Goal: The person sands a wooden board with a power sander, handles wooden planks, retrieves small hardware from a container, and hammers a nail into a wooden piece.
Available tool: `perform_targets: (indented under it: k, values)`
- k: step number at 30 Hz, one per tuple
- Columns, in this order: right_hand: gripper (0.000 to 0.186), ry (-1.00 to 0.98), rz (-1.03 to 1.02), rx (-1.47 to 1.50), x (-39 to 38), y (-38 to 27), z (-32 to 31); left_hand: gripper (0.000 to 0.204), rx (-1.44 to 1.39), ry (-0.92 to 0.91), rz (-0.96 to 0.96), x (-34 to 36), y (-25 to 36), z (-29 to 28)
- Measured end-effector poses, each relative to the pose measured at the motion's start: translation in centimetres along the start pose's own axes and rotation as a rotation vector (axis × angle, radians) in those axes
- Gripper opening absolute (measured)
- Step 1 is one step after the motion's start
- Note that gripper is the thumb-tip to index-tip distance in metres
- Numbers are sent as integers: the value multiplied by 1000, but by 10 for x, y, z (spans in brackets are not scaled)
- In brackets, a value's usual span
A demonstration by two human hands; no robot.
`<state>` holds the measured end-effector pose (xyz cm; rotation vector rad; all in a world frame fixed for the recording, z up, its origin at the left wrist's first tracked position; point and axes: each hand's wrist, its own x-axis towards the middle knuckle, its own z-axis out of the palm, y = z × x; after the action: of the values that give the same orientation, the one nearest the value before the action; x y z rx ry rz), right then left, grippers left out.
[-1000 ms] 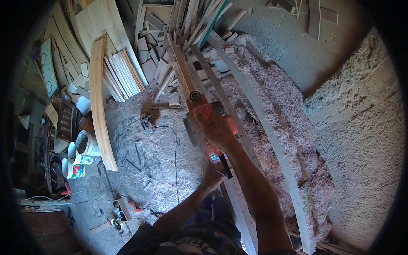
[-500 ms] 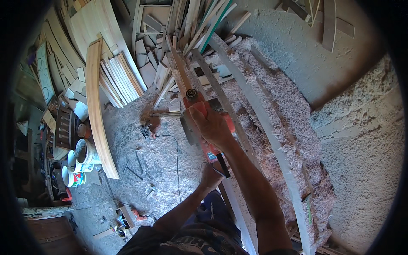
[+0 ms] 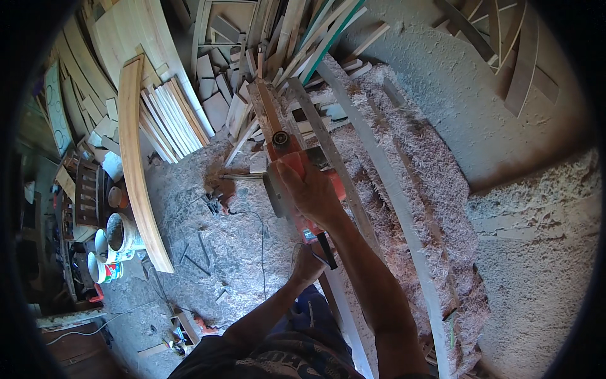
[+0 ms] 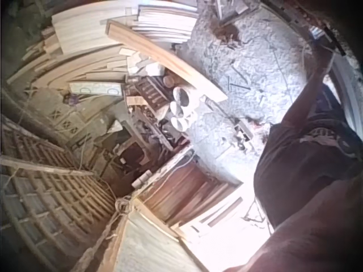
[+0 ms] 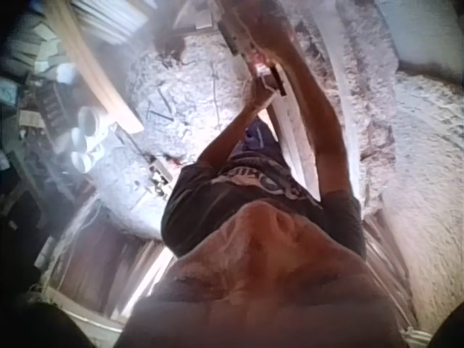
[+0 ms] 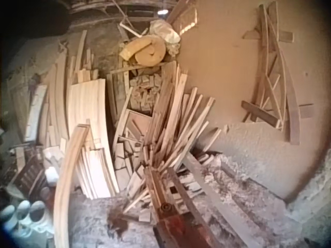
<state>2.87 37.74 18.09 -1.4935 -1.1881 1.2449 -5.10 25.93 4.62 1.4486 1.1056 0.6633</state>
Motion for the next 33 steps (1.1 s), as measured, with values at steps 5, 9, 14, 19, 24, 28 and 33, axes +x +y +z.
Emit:
perform_targets:
  k: [5,9,14,19,24,28,33]
  values:
    - [47,12,-33,-26,38,-1,5,37,-18,35,-10,24,-16,-9]
    - [47,-17,-15,-20,64,-10,10,33,67,188,116,40,-17,-19]
    - [45,29,-87,-70,100,-7,17,33,-93,91,68,72,-15,-41]
    - [46,2,-56,-72,140,-20,23,36,-91,25,-16,109,-23,-63]
    - [47,-8,-70,-48,180,-33,30,52,-7,50,-14,135,-3,-90]
    - [49,-1,-62,-49,211,-39,35,70,-178,42,-60,140,-1,-95]
    - [51,-57,-215,-82,246,-53,39,74,-346,-115,-191,141,0,-101]
